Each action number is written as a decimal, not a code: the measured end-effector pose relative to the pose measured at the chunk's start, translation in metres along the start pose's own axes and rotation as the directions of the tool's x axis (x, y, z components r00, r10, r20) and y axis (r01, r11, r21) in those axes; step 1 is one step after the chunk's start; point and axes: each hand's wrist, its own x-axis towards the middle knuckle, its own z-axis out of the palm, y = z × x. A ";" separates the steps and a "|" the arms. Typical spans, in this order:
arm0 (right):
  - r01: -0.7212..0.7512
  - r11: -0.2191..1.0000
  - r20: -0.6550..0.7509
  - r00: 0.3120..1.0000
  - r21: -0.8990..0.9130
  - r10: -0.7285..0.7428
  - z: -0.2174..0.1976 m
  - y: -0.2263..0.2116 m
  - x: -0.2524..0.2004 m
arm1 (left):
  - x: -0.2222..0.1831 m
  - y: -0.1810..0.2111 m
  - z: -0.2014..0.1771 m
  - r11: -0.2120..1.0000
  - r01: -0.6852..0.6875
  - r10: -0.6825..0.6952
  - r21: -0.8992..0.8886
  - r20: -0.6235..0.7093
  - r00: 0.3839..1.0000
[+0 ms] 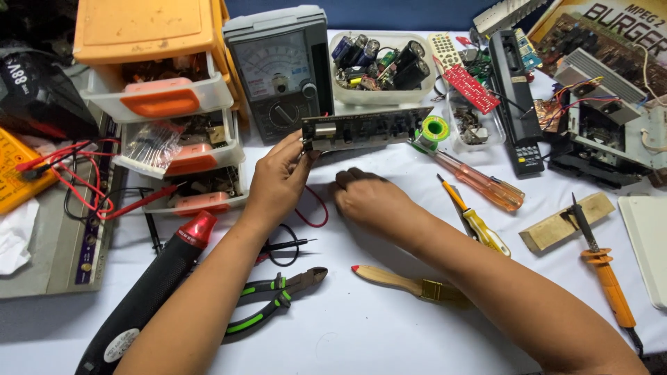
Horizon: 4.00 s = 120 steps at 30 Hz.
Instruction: Repairing a circuit board by soldering components, cutting wires, and testing with a multimeter.
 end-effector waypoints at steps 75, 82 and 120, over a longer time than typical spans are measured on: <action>0.100 0.926 0.010 0.994 0.363 -0.111 -0.037 -0.005 0.025 | 0.000 -0.015 0.000 0.999 0.020 -0.021 0.032 0.026 0.999; 0.128 0.964 0.128 0.979 0.232 -0.161 -0.025 -0.008 0.032 | 0.000 -0.016 0.001 0.999 0.017 -0.018 0.031 0.017 1.000; -0.318 0.948 -0.084 0.945 0.007 0.317 -0.048 0.191 0.087 | -0.001 -0.018 -0.004 0.993 -0.056 0.042 0.105 0.136 0.990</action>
